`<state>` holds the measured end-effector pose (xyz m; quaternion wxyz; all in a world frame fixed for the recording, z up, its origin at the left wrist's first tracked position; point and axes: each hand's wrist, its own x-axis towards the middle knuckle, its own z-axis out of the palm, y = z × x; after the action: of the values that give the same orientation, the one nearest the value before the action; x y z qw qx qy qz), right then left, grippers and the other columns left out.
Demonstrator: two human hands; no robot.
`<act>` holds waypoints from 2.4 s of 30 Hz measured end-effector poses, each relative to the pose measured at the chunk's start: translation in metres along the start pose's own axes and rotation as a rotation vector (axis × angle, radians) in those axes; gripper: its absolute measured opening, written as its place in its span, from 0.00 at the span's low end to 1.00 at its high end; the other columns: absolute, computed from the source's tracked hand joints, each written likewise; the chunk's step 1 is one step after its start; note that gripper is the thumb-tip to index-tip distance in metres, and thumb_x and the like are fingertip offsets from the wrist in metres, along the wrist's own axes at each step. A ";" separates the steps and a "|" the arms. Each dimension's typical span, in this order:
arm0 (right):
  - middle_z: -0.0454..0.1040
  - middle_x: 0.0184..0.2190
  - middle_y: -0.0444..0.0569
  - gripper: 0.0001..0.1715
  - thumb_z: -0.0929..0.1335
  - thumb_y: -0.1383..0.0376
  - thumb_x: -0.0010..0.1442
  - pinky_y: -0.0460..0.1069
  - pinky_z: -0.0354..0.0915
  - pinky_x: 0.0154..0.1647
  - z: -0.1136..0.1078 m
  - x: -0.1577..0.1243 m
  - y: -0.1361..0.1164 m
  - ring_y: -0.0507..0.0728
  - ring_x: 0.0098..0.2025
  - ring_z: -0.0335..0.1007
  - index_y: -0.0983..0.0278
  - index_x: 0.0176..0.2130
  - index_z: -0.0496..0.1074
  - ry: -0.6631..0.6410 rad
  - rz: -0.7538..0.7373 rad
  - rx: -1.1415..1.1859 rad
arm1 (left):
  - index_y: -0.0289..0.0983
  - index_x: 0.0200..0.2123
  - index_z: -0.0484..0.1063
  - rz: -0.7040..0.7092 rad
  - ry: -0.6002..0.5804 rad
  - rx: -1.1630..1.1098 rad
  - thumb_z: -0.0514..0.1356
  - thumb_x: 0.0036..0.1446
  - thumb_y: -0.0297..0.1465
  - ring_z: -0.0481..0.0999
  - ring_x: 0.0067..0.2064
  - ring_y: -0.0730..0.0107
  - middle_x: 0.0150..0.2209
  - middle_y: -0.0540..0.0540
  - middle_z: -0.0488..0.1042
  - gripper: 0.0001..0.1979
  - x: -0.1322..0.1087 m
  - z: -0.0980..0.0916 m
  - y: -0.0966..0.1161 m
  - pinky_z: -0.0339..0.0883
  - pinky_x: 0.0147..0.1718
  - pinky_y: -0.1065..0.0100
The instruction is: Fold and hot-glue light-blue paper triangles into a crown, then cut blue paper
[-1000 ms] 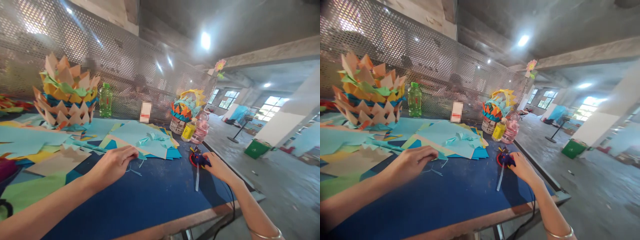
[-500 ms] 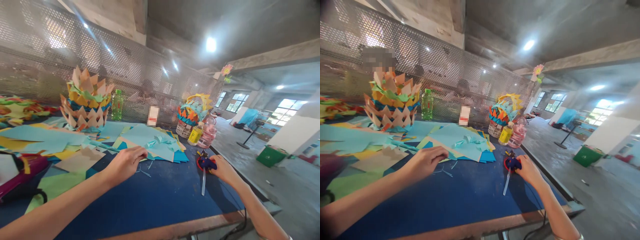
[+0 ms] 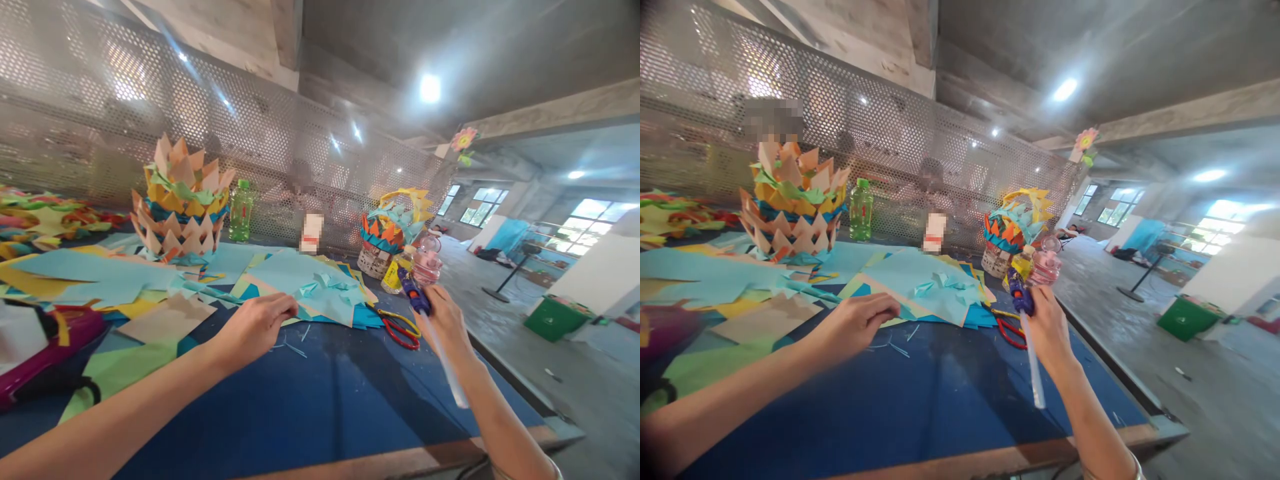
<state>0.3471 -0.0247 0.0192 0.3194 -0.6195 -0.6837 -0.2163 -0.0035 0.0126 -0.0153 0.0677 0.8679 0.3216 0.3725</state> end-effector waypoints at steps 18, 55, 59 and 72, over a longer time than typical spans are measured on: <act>0.77 0.35 0.49 0.17 0.67 0.51 0.55 0.53 0.68 0.41 0.040 -0.015 -0.086 0.60 0.39 0.71 0.61 0.36 0.75 -0.338 -0.005 0.610 | 0.39 0.34 0.67 -0.040 0.020 0.032 0.49 0.60 0.21 0.71 0.35 0.74 0.34 0.51 0.72 0.10 -0.001 0.002 -0.011 0.61 0.35 0.73; 0.61 0.22 0.39 0.18 0.69 0.56 0.57 0.45 0.52 0.27 0.029 -0.020 -0.098 0.49 0.26 0.55 0.63 0.25 0.61 -0.533 -0.106 0.674 | 0.39 0.38 0.67 0.148 -0.011 0.287 0.47 0.57 0.16 0.73 0.35 0.72 0.35 0.49 0.72 0.15 -0.005 -0.002 0.004 0.62 0.30 0.73; 0.61 0.22 0.40 0.18 0.68 0.55 0.58 0.45 0.52 0.26 0.031 -0.021 -0.096 0.49 0.26 0.55 0.63 0.25 0.61 -0.537 -0.098 0.668 | 0.38 0.37 0.66 0.144 -0.008 0.286 0.47 0.57 0.16 0.73 0.34 0.72 0.34 0.50 0.72 0.15 -0.004 -0.002 0.004 0.62 0.30 0.73; 0.62 0.22 0.40 0.18 0.68 0.55 0.58 0.45 0.54 0.26 0.027 -0.020 -0.094 0.49 0.25 0.55 0.63 0.25 0.63 -0.521 -0.078 0.656 | 0.38 0.38 0.67 0.101 0.003 0.274 0.46 0.60 0.19 0.73 0.34 0.72 0.35 0.48 0.72 0.13 -0.004 -0.003 -0.004 0.64 0.32 0.73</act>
<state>0.2504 -0.0332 -0.0051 0.3075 -0.4927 -0.7972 0.1649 -0.0094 0.0125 -0.0172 -0.0708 0.8835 0.3254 0.3294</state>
